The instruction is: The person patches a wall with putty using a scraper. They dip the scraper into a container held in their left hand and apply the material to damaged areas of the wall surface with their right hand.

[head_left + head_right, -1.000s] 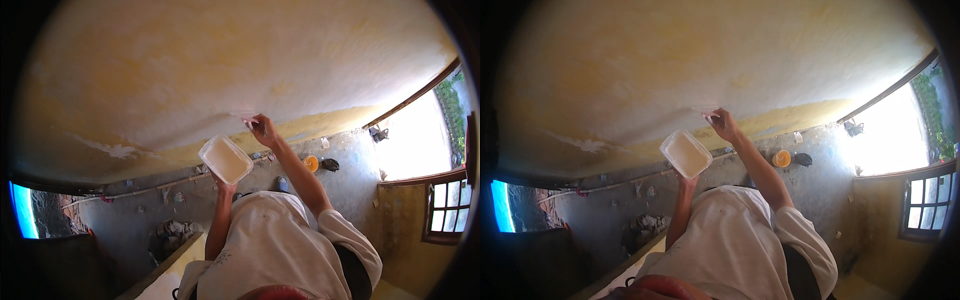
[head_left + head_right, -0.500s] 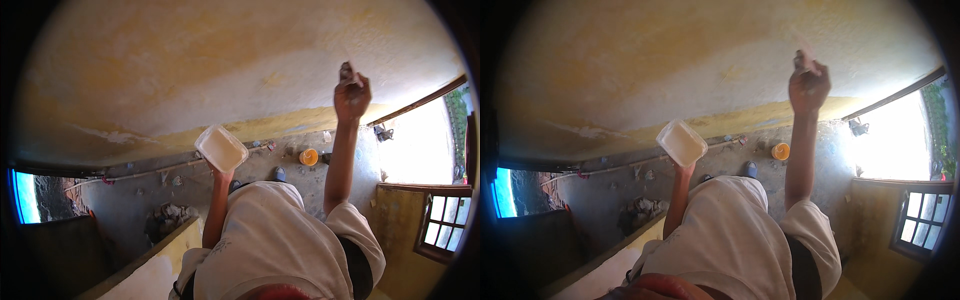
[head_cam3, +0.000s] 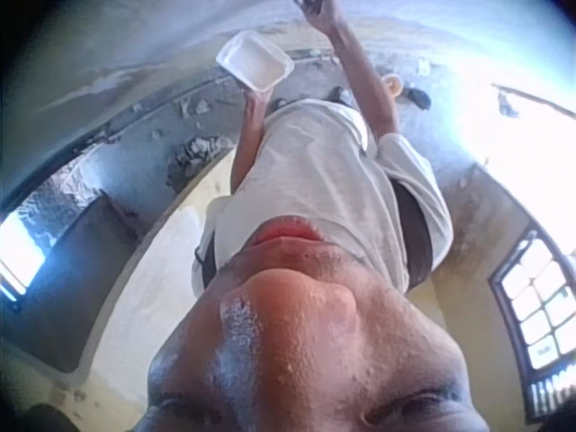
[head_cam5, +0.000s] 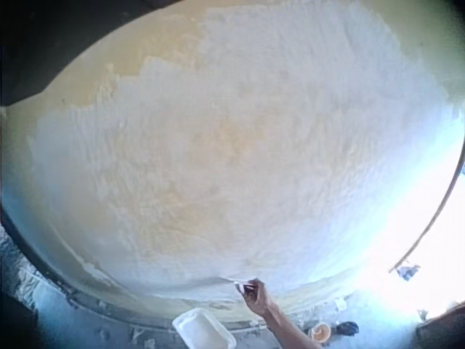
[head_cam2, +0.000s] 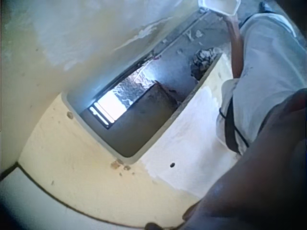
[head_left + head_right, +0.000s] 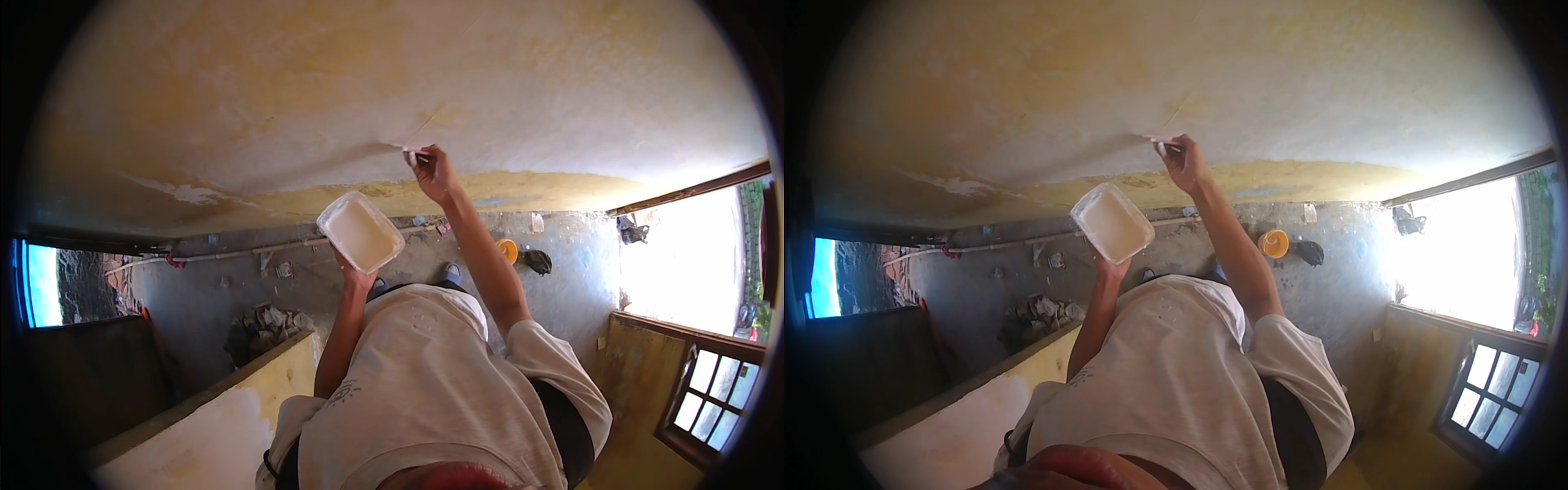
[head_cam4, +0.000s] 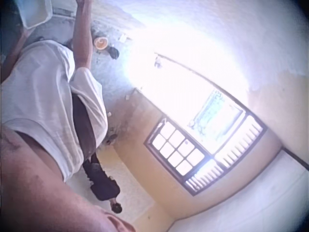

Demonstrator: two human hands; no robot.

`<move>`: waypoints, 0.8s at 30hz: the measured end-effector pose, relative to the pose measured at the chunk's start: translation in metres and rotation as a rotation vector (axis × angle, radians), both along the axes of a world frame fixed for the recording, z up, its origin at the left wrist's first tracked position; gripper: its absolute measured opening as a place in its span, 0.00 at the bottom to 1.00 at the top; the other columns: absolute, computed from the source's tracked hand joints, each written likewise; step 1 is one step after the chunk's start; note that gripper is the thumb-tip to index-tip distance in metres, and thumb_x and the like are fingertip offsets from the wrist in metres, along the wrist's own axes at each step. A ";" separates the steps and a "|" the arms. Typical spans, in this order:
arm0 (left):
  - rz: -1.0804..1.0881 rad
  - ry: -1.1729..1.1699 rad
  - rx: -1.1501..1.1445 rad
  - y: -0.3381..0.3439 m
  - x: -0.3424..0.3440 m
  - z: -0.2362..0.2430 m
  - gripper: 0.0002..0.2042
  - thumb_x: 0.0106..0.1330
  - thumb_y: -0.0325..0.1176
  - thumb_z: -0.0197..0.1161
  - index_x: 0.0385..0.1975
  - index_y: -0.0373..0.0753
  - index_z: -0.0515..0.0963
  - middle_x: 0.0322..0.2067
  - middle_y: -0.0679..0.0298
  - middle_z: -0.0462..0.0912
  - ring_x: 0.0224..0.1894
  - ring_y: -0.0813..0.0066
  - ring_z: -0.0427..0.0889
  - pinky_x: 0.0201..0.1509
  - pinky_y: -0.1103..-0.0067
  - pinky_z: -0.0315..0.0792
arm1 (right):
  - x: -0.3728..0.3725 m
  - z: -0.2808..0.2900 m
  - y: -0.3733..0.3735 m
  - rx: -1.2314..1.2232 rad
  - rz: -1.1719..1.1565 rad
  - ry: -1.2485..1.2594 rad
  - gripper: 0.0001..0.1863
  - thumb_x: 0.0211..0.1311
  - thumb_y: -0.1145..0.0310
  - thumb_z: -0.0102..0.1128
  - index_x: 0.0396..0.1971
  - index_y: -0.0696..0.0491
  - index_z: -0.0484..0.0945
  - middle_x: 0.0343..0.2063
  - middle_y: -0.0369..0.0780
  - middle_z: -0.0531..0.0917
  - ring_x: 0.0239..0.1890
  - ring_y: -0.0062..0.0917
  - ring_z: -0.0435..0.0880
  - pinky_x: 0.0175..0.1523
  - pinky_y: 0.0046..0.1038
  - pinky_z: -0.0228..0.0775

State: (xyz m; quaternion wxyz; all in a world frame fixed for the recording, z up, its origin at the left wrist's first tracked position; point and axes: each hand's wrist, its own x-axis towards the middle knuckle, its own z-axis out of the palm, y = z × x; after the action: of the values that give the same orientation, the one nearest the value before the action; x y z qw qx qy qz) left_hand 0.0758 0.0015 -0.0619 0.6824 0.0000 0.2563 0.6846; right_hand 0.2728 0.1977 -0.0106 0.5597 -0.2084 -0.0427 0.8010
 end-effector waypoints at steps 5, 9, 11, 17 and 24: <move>0.068 0.128 -0.006 0.004 0.017 0.009 0.27 0.72 0.60 0.44 0.63 0.51 0.67 0.57 0.70 0.75 0.59 0.68 0.74 0.63 0.65 0.70 | 0.100 0.223 -0.004 0.203 0.168 0.922 0.13 0.67 0.78 0.42 0.46 0.72 0.63 0.43 0.53 0.68 0.42 0.35 0.78 0.47 0.27 0.87; 0.034 0.087 0.073 0.020 0.036 0.018 0.27 0.72 0.60 0.44 0.63 0.51 0.67 0.57 0.70 0.74 0.59 0.68 0.74 0.63 0.65 0.70 | 0.156 0.266 -0.034 0.762 -0.138 0.759 0.18 0.68 0.76 0.42 0.54 0.69 0.58 0.47 0.47 0.66 0.46 0.26 0.76 0.57 0.28 0.83; 0.035 0.053 0.055 0.020 0.036 0.016 0.27 0.72 0.59 0.44 0.63 0.51 0.67 0.57 0.70 0.75 0.59 0.68 0.74 0.63 0.66 0.69 | 0.155 0.239 -0.043 0.723 -0.154 0.548 0.19 0.68 0.73 0.45 0.53 0.70 0.61 0.44 0.46 0.69 0.43 0.26 0.77 0.56 0.25 0.82; 0.075 -0.009 0.127 0.012 0.040 0.014 0.27 0.72 0.59 0.45 0.63 0.50 0.67 0.57 0.70 0.75 0.58 0.69 0.75 0.63 0.67 0.70 | 0.048 0.071 -0.065 -0.003 0.059 0.114 0.15 0.68 0.70 0.47 0.45 0.68 0.69 0.43 0.53 0.78 0.42 0.32 0.82 0.49 0.21 0.82; 0.075 -0.024 0.100 0.007 0.027 0.010 0.28 0.71 0.60 0.44 0.63 0.50 0.68 0.57 0.70 0.75 0.59 0.68 0.75 0.63 0.65 0.70 | -0.009 0.061 -0.019 -0.084 0.256 0.513 0.10 0.66 0.76 0.43 0.40 0.69 0.67 0.42 0.53 0.74 0.46 0.37 0.79 0.54 0.27 0.81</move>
State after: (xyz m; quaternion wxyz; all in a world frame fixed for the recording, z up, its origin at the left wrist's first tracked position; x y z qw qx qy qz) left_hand 0.1030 0.0081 -0.0516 0.6584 0.0162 0.2136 0.7216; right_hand 0.2635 0.1784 0.0505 0.4376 -0.0149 0.1074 0.8926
